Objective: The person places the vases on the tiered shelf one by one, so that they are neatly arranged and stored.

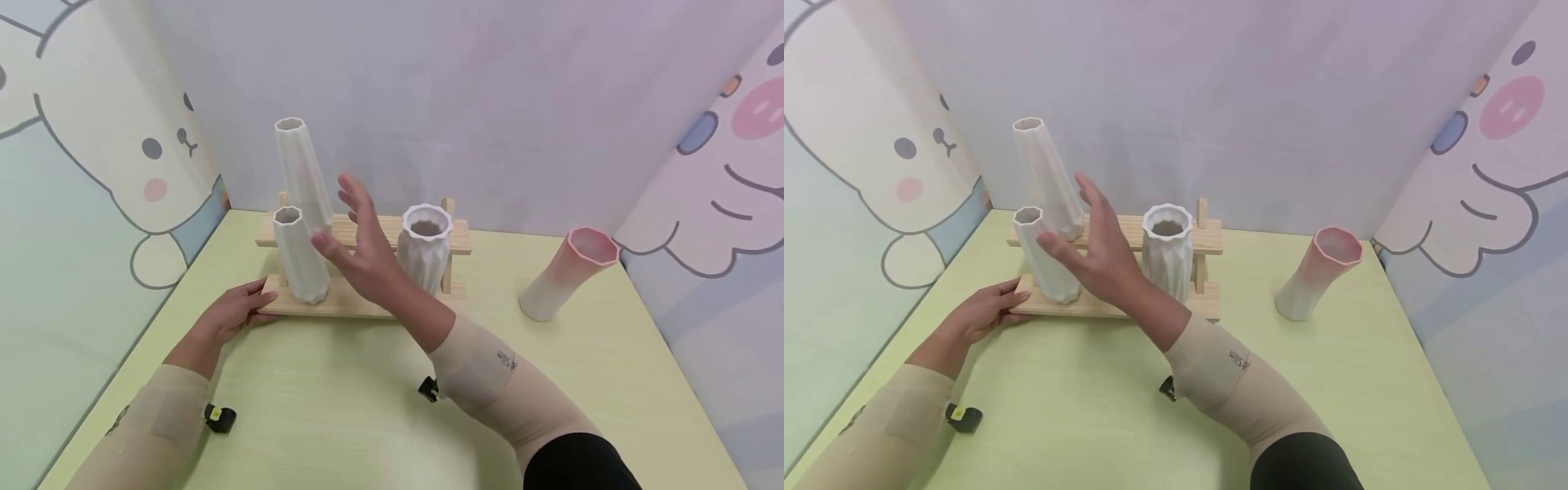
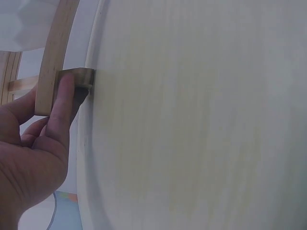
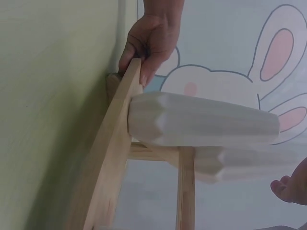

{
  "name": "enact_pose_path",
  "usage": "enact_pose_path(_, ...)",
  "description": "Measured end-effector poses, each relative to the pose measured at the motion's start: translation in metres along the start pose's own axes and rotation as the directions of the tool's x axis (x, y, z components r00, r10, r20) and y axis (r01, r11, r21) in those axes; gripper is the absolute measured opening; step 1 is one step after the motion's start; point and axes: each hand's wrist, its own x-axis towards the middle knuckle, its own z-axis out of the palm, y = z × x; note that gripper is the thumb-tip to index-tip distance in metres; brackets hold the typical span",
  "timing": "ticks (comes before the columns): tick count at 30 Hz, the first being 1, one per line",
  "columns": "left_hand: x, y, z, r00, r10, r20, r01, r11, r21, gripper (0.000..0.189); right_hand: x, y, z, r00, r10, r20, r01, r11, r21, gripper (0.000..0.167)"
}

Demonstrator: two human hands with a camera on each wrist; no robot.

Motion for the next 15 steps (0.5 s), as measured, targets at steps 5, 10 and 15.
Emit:
enact_pose_path(5, 0.000, -0.001, -0.001, 1.000, -0.002, -0.002, 0.002, 1.000, 0.000, 0.076, -0.017, 0.000, -0.010, 0.999, -0.029, 0.045, 0.029, 1.000, 0.011, 0.100)
enact_pose_path(10, 0.001, -0.001, -0.001, 1.000, -0.007, -0.003, 0.007, 1.000, 0.006, 0.076, -0.036, 0.000, -0.024, 0.992, -0.044, 0.119, 0.040, 0.998, 0.038, 0.096)
enact_pose_path(15, 0.002, -0.002, 0.000, 1.000, -0.011, -0.010, 0.011, 1.000, 0.018, 0.076, -0.052, -0.001, -0.043, 0.975, -0.016, 0.224, -0.004, 0.996, 0.090, 0.088)
